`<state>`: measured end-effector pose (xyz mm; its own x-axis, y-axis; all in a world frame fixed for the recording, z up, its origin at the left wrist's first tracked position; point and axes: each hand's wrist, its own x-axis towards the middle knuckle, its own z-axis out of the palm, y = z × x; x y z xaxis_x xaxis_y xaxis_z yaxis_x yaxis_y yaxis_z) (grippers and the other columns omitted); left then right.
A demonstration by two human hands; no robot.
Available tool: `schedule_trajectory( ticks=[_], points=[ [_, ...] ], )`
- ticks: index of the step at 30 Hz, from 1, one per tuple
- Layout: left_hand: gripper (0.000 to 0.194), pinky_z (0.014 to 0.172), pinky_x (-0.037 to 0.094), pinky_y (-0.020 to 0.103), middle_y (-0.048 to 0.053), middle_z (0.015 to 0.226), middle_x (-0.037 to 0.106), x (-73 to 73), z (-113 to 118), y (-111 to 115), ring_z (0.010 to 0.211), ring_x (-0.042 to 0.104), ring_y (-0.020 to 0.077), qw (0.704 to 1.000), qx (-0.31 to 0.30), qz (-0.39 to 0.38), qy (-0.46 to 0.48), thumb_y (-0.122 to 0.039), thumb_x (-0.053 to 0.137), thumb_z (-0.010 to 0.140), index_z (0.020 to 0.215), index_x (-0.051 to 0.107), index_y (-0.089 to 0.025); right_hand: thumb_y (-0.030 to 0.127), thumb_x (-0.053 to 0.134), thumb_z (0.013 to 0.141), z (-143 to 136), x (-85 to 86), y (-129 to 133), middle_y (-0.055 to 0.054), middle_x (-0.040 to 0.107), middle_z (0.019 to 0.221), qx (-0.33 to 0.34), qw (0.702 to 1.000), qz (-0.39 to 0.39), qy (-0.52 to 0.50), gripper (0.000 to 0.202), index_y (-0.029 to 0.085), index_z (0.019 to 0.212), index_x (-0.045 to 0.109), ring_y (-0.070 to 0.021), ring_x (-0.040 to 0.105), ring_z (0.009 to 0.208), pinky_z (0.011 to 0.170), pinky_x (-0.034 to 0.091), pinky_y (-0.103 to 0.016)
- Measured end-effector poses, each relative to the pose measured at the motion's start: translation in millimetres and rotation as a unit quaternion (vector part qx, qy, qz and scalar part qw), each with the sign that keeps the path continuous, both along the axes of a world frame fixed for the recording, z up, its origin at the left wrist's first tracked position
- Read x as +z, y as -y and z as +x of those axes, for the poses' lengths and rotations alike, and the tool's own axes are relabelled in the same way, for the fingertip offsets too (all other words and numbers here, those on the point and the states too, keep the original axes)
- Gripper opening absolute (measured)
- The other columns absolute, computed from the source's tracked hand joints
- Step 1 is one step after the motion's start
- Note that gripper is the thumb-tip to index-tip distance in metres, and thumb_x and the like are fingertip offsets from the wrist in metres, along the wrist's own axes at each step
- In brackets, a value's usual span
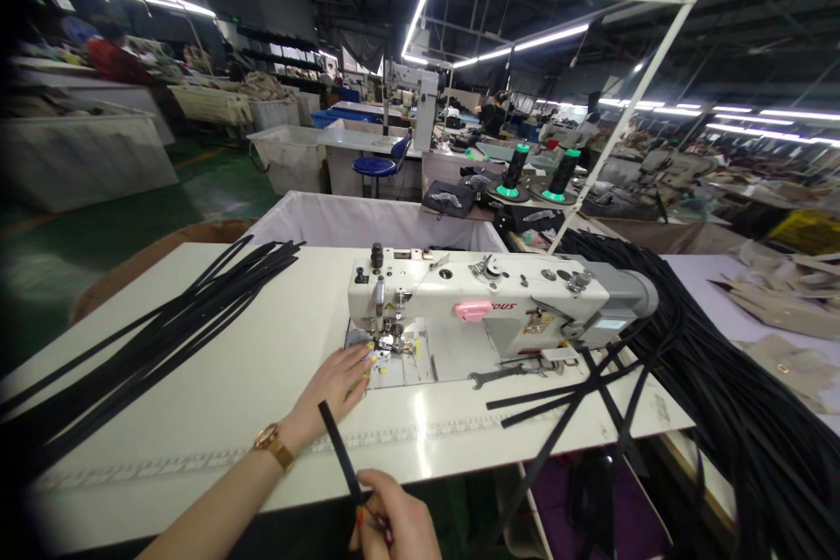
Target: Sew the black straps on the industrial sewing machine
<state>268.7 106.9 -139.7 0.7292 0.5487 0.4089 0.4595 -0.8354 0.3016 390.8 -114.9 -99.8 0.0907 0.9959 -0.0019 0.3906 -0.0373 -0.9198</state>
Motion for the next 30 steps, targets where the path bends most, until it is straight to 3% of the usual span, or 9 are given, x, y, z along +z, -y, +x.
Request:
schedule_trajectory(
  ticks=[4,8,15,18,22,30],
  points=[
    [0.034,0.110,0.040,0.052,0.009,0.133,0.059,-2.3,-3,-1,0.124,0.053,0.0265,0.998,0.026,-0.033,0.036,-0.020,0.047,0.093,0.125,0.059,-0.020,0.039,0.043,0.094,-2,-6.4,-18,-0.002,0.066,0.069,-0.047,0.996,0.005,-0.071,0.048,0.017,0.137,0.047,-0.0169,0.058,0.062,0.065,0.046,-0.030],
    [0.030,0.102,0.048,0.048,0.009,0.123,0.063,-0.7,-5,-3,0.114,0.059,0.0246,0.993,0.066,-0.053,0.086,-0.018,0.044,0.094,0.117,0.062,-0.019,0.038,0.045,0.094,0,1.8,-45,-0.004,0.066,0.077,-0.088,0.986,-0.035,-0.137,0.048,0.015,0.136,0.048,-0.0188,0.060,0.076,0.079,0.046,-0.034],
    [0.030,0.106,0.043,0.052,0.007,0.123,0.066,0.9,-4,-1,0.115,0.059,0.0251,0.998,0.026,-0.019,0.057,-0.019,0.042,0.095,0.115,0.064,-0.020,0.025,0.046,0.089,4,5.5,-86,-0.001,0.066,0.073,-0.130,0.978,-0.046,-0.157,0.042,0.011,0.128,0.054,-0.0192,0.060,0.077,0.081,0.045,-0.033],
    [0.032,0.107,0.042,0.053,0.008,0.126,0.065,0.1,-3,0,0.118,0.058,0.0257,1.000,0.014,-0.006,0.022,-0.018,0.042,0.095,0.118,0.064,-0.019,0.024,0.045,0.089,4,-1.0,-95,-0.001,0.065,0.073,-0.145,0.978,-0.046,-0.145,0.037,0.012,0.121,0.058,-0.0183,0.059,0.073,0.077,0.045,-0.031],
    [0.033,0.108,0.041,0.054,0.008,0.133,0.061,3.4,0,2,0.124,0.054,0.0273,1.000,0.002,0.009,-0.009,-0.019,0.044,0.094,0.122,0.062,-0.020,0.021,0.043,0.087,2,-4.4,-105,-0.001,0.062,0.071,-0.151,0.979,-0.037,-0.134,0.021,0.015,0.095,0.062,-0.0179,0.057,0.070,0.073,0.044,-0.029],
    [0.034,0.109,0.040,0.054,0.007,0.136,0.058,9.4,0,2,0.129,0.050,0.0273,1.000,0.006,-0.017,-0.025,-0.020,0.044,0.095,0.125,0.061,-0.019,0.018,0.041,0.086,2,7.8,-108,0.000,0.060,0.069,-0.139,0.982,-0.040,-0.121,0.018,0.018,0.077,0.057,-0.0182,0.055,0.069,0.071,0.042,-0.029]
  ],
)
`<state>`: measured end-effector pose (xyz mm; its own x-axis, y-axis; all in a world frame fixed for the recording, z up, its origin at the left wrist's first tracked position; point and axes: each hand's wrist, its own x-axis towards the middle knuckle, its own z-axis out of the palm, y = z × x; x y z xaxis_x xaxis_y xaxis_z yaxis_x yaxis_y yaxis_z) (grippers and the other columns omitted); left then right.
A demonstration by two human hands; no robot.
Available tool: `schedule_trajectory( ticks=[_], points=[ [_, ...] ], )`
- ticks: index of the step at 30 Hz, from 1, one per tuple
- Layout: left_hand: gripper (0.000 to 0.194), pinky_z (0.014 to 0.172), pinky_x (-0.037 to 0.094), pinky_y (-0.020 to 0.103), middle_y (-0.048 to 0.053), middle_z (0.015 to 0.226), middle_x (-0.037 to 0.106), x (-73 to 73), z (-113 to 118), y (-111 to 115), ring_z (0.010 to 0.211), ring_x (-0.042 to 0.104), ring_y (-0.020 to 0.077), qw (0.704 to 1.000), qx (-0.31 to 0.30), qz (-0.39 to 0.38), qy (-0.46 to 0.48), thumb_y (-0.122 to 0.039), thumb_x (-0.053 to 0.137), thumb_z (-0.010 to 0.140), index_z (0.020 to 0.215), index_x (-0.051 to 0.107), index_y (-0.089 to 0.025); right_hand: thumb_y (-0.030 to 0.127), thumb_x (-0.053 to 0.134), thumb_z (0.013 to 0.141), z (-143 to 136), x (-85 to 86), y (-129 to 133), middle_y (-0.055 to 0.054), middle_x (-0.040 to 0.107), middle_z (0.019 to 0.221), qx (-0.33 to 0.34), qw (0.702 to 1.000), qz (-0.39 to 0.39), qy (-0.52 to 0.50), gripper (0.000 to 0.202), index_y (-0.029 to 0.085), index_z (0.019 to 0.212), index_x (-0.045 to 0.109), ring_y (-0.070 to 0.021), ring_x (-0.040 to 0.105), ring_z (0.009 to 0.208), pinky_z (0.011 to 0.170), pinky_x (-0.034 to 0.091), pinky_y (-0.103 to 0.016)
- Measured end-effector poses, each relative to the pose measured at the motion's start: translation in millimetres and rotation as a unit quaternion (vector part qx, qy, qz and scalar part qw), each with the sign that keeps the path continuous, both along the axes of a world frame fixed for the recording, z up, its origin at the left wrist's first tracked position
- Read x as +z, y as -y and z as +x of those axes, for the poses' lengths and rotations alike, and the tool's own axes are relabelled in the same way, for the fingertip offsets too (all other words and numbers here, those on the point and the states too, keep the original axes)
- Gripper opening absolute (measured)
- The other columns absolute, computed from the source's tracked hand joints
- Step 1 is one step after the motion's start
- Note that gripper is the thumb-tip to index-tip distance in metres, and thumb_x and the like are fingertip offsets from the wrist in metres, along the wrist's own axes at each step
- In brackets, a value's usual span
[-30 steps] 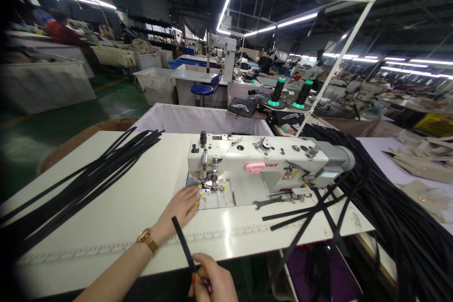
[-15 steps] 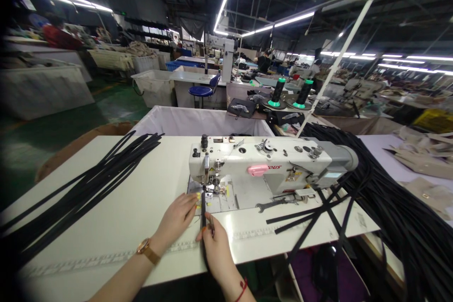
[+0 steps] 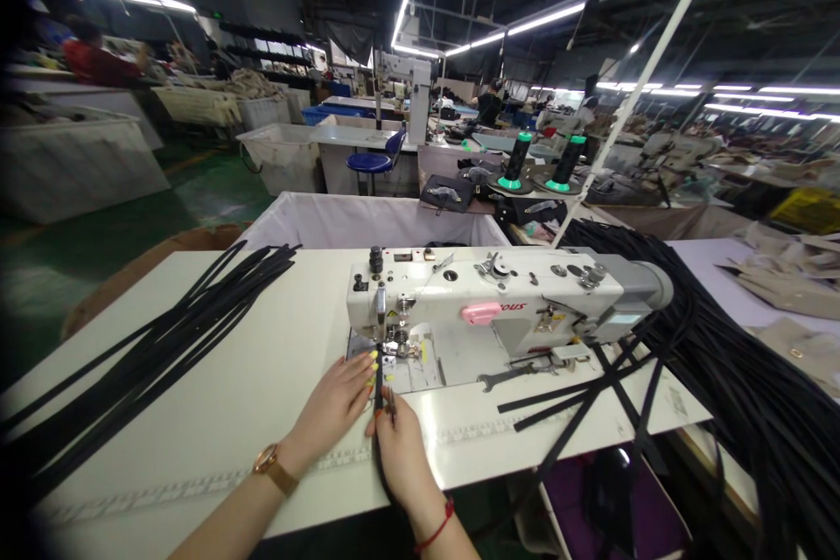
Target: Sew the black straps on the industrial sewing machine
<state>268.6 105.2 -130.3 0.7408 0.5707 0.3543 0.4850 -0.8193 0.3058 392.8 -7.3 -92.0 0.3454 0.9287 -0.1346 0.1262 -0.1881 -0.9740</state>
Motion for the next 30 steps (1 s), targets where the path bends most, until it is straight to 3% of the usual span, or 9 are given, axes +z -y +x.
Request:
schedule_trajectory(
  ticks=[14,23,30],
  points=[
    [0.035,0.109,0.040,0.054,0.007,0.139,0.055,-6.2,-0.1,-1.8,0.130,0.049,0.0275,1.000,-0.003,0.011,0.000,-0.020,0.044,0.094,0.126,0.060,-0.020,0.018,0.042,0.084,0.6,-2.6,0.5,0.000,0.060,0.068,-0.001,1.000,0.004,0.007,0.019,0.018,0.075,0.059,-0.0175,0.055,0.067,0.071,0.043,-0.029],
    [0.035,0.108,0.039,0.054,0.007,0.139,0.055,0.2,0.8,-0.2,0.130,0.048,0.0275,1.000,-0.003,0.004,-0.002,-0.019,0.045,0.094,0.126,0.059,-0.020,0.023,0.045,0.087,2.9,-7.6,1.5,0.000,0.064,0.071,-0.004,1.000,-0.008,-0.020,0.032,0.013,0.114,0.060,-0.0190,0.059,0.071,0.073,0.044,-0.030],
    [0.037,0.108,0.039,0.054,0.009,0.140,0.054,-2.5,2.2,-1.5,0.131,0.048,0.0283,1.000,0.000,0.015,-0.003,-0.019,0.046,0.094,0.130,0.055,-0.017,0.026,0.044,0.090,2.4,-3.7,8.6,0.000,0.065,0.063,0.016,0.999,-0.006,-0.048,0.044,0.007,0.129,0.052,-0.0185,0.058,0.065,0.071,0.044,-0.031]
  ],
)
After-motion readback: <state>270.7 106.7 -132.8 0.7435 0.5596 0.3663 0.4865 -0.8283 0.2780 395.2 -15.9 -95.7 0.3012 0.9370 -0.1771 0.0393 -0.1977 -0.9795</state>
